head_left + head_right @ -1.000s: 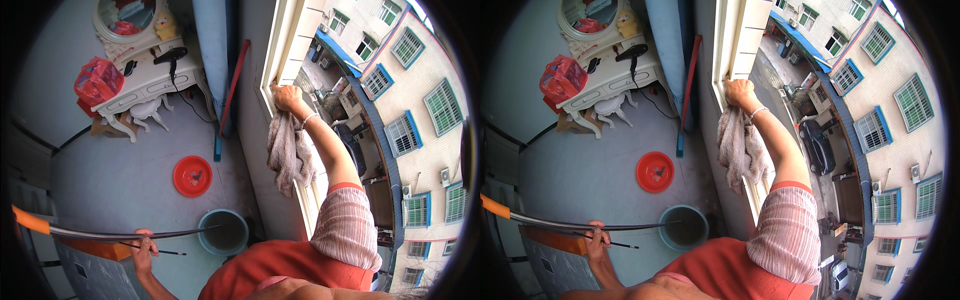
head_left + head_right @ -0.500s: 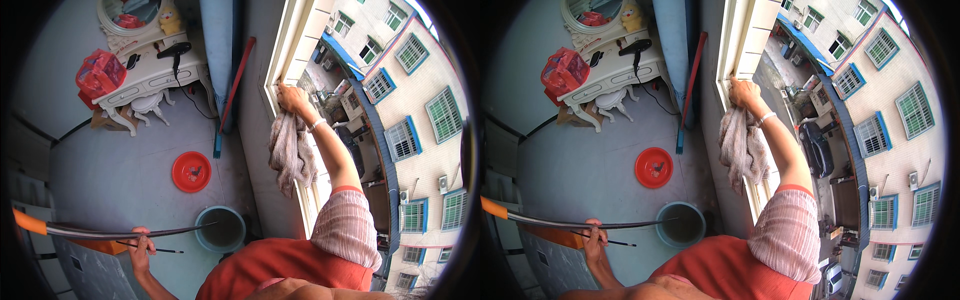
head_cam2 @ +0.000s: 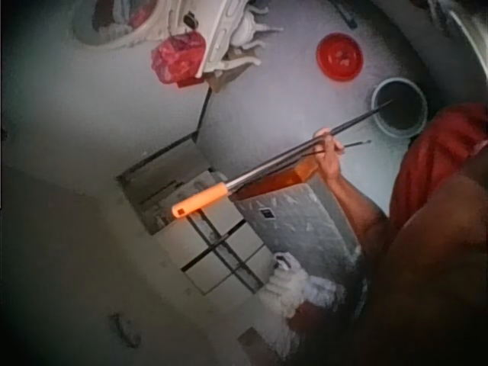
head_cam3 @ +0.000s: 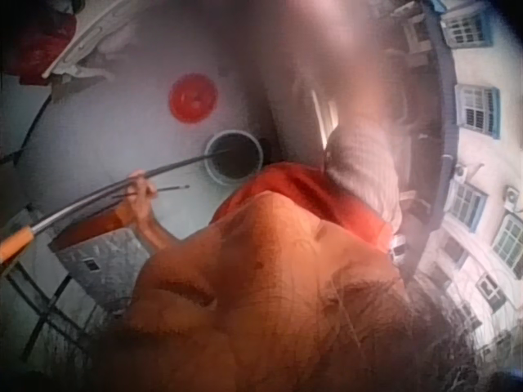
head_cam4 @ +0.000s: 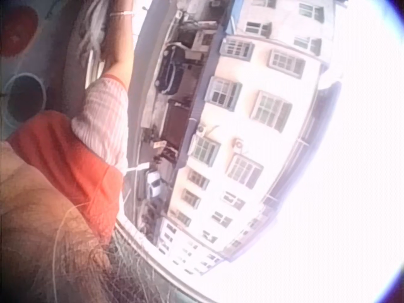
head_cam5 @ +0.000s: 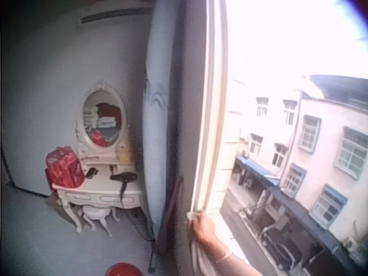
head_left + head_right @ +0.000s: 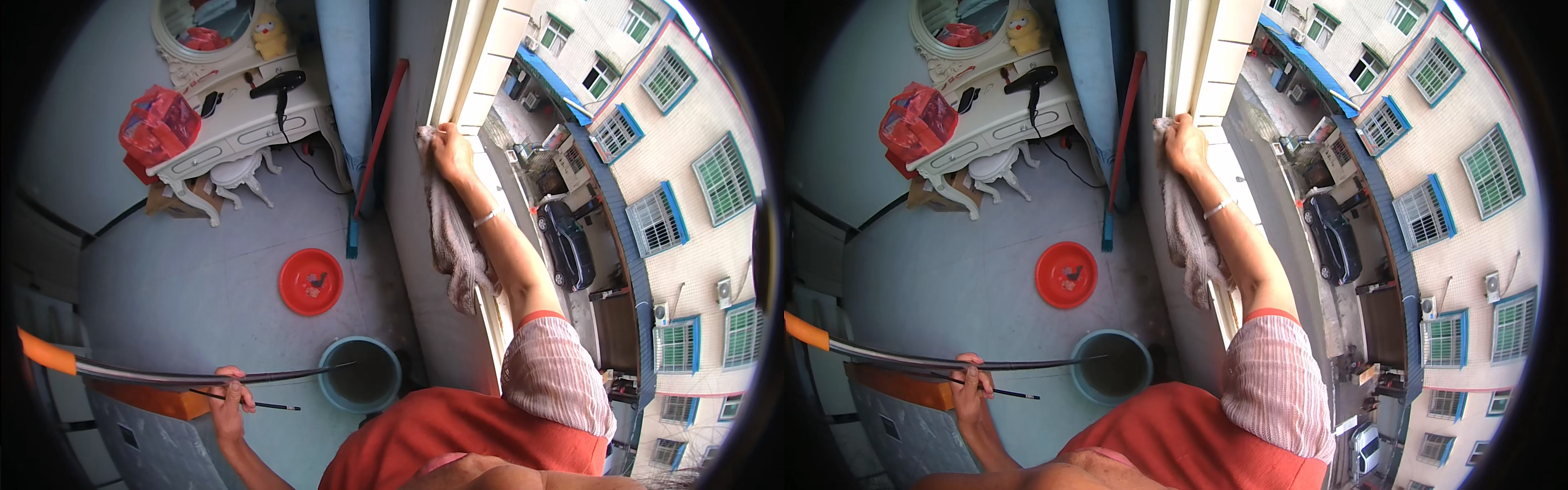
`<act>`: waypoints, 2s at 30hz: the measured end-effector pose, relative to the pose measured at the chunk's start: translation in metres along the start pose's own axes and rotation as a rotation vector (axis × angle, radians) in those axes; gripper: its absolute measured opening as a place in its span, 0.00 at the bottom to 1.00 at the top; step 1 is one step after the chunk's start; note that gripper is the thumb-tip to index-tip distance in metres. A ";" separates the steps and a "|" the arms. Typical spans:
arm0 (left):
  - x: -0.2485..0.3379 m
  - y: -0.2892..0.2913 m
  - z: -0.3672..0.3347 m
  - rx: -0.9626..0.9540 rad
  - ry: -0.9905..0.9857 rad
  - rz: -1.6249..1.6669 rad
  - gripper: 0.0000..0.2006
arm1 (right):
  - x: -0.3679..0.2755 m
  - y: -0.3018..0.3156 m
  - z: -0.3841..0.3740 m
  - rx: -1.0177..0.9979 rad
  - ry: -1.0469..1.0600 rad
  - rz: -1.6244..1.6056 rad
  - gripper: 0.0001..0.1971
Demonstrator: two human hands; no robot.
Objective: The person dips a mop into a bucket of water, wrings it out, and uses it to clean the upper part of a window. They then use a cloth to wipe the window frame and sill, and finally use a squeegee to dry the glass.
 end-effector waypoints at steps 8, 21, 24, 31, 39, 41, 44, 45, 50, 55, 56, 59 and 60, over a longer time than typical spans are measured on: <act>0.000 0.007 0.001 0.064 0.014 -0.008 0.11 | -0.016 0.009 0.018 -0.326 0.307 0.381 0.49; -0.001 -0.027 -0.026 0.017 0.069 0.033 0.06 | 0.002 0.001 -0.005 -0.121 0.382 0.479 0.47; 0.000 -0.069 -0.045 -0.056 0.093 0.000 0.04 | 0.003 0.029 0.012 -0.031 0.479 0.314 0.33; 0.000 -0.153 -0.082 -0.033 0.095 -0.125 0.08 | -0.056 0.077 0.215 -0.630 0.617 -0.258 0.15; -0.017 -0.201 -0.090 -0.182 0.149 -0.017 0.14 | -0.073 0.054 0.304 -0.862 0.512 -0.330 0.13; -0.021 -0.193 -0.097 -0.237 0.219 0.119 0.17 | -0.074 0.075 0.299 -0.845 0.420 -0.328 0.13; -0.016 -0.186 -0.095 -0.310 0.226 0.302 0.23 | -0.064 0.116 0.280 -0.845 0.440 -0.405 0.18; -0.020 -0.178 -0.096 -0.331 0.173 0.349 0.23 | -0.056 0.133 0.275 -0.858 0.453 -0.370 0.20; -0.021 -0.123 -0.126 -0.053 -0.166 -0.329 0.13 | -0.002 0.197 0.236 -0.733 0.268 -0.082 0.21; -0.028 -0.160 -0.141 -0.268 -0.391 -0.384 0.10 | 0.007 0.193 0.143 -0.240 0.465 0.442 0.13; -0.043 -0.171 -0.147 -0.350 -0.366 -0.325 0.08 | -0.005 0.185 0.125 -0.268 0.441 0.541 0.10; -0.051 -0.232 -0.129 -0.498 -0.022 0.133 0.05 | -0.013 0.140 0.071 -0.400 0.409 0.720 0.10; -0.055 -0.246 -0.127 -0.509 -0.030 0.152 0.05 | -0.016 0.124 0.057 -0.439 0.419 0.776 0.10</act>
Point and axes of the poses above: each hand's wrist, its own z-axis away from the middle knuckle, its own y-axis out of the back of the hand, x = y × z, the point moved 2 cm from there along -z, towards the middle knuckle, and after that the axes turned 13 degrees about z, right-handed, at the moved point
